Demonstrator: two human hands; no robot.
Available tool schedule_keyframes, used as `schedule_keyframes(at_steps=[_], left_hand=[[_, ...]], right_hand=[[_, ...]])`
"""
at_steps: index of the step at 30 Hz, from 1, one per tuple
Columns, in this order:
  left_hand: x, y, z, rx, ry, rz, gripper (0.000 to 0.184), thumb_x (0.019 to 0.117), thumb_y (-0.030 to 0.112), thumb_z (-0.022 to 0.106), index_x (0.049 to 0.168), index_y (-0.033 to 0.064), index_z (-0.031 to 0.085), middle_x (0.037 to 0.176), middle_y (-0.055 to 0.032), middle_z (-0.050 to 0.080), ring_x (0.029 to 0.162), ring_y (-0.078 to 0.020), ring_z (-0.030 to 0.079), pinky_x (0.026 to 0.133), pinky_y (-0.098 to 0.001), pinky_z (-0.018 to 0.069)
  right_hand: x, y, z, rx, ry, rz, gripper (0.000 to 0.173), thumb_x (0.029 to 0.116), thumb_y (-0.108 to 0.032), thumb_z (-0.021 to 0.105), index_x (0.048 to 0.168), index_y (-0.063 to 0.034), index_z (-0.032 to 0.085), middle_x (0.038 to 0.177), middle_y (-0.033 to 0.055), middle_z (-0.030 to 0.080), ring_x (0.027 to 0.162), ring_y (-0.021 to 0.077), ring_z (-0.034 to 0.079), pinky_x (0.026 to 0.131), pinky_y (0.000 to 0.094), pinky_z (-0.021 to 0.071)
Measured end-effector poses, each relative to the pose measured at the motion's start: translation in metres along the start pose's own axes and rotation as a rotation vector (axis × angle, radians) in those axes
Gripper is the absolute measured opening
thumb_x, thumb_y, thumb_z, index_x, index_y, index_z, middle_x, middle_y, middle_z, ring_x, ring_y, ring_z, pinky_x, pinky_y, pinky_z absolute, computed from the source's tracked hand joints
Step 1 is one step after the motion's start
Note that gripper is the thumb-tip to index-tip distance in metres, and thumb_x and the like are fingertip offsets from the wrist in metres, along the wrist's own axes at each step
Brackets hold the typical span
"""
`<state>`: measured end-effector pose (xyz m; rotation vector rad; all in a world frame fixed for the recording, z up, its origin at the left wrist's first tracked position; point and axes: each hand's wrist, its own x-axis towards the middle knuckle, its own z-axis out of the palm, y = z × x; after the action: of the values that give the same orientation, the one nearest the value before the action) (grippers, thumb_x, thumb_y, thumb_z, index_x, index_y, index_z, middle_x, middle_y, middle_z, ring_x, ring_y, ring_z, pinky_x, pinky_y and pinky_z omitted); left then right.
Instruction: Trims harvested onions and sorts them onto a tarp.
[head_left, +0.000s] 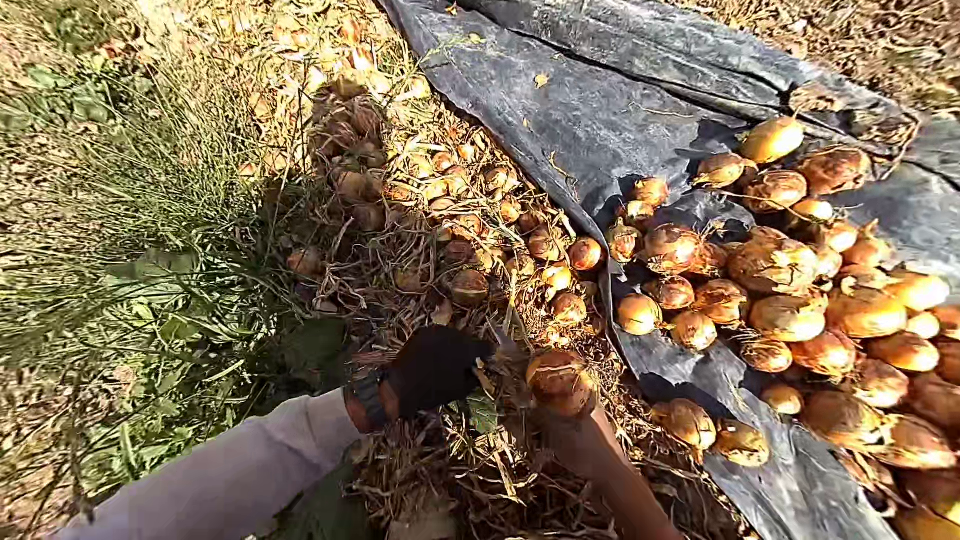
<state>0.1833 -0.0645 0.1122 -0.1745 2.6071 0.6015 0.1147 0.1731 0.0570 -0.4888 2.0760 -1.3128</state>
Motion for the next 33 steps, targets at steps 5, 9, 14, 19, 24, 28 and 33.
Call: schedule_keyframes(at_steps=[5,9,14,19,24,28,33], left_hand=[[0.070,-0.083,-0.008,0.121,0.184,-0.280,0.045,0.0920,0.026,0.070,0.136,0.0197,0.063,0.135,-0.0100,0.064,0.109,-0.0360,0.068,0.083,-0.0632,0.0569],[0.102,-0.108,0.020,-0.102,0.126,-0.317,0.078,0.0823,0.044,0.081,0.149,0.0195,0.050,0.136,-0.0137,0.063,0.119,-0.0357,0.064,0.095,-0.0646,0.0532],[0.080,-0.082,0.005,-0.198,-0.019,-0.473,0.071,0.0852,0.047,0.081,0.138,0.0049,0.058,0.114,-0.0273,0.067,0.105,-0.0482,0.065,0.086,-0.0700,0.0512],[0.042,-0.095,0.030,-0.387,-0.088,-0.351,0.043,0.0908,0.045,0.076,0.114,0.0094,0.072,0.111,-0.0139,0.072,0.099,-0.0305,0.069,0.084,-0.0557,0.0577],[-0.008,-0.033,0.004,-0.478,-0.022,-0.157,0.037,0.0894,0.043,0.078,0.109,0.0121,0.073,0.098,-0.0020,0.073,0.093,-0.0106,0.069,0.087,-0.0347,0.0573],[-0.029,-0.019,0.001,-0.731,-0.034,0.203,0.039,0.0883,0.033,0.080,0.118,0.0092,0.070,0.103,0.0070,0.072,0.096,0.0073,0.064,0.090,-0.0139,0.0535],[-0.052,-0.004,-0.026,-0.604,-0.165,-0.213,0.056,0.0904,0.038,0.075,0.128,-0.0011,0.060,0.108,-0.0101,0.068,0.099,-0.0112,0.065,0.094,-0.0306,0.0524]], right_hand=[[0.041,-0.008,-0.095,0.152,0.274,-0.068,0.053,0.0982,-0.071,0.042,0.094,-0.0215,0.060,0.059,-0.0049,0.047,0.041,0.0092,0.042,0.037,0.0273,0.0412],[0.038,-0.009,-0.100,0.175,0.267,-0.034,0.064,0.0939,-0.081,0.033,0.086,-0.0213,0.054,0.054,-0.0048,0.042,0.037,0.0104,0.040,0.033,0.0284,0.0403],[0.037,0.023,-0.041,0.009,-0.042,0.036,0.066,0.0972,-0.074,0.041,0.103,-0.0133,0.065,0.065,-0.0028,0.051,0.053,0.0121,0.051,0.047,0.0341,0.0476],[0.039,0.020,-0.029,0.108,-0.062,0.136,0.055,0.0981,-0.067,0.047,0.098,-0.0143,0.064,0.064,-0.0017,0.051,0.052,0.0138,0.051,0.047,0.0341,0.0472],[0.033,-0.001,-0.016,0.192,-0.124,0.265,0.063,0.0917,-0.074,0.053,0.110,-0.0131,0.058,0.067,0.0003,0.054,0.051,0.0147,0.054,0.048,0.0352,0.0516],[0.018,-0.017,-0.014,0.341,-0.250,0.165,0.079,0.0909,-0.079,0.048,0.131,-0.0110,0.056,0.077,-0.0020,0.062,0.059,0.0088,0.059,0.055,0.0290,0.0553],[0.005,-0.024,0.001,0.555,-0.314,0.089,0.061,0.0966,-0.073,0.044,0.105,-0.0152,0.063,0.062,-0.0071,0.047,0.046,0.0047,0.042,0.042,0.0239,0.0411]])
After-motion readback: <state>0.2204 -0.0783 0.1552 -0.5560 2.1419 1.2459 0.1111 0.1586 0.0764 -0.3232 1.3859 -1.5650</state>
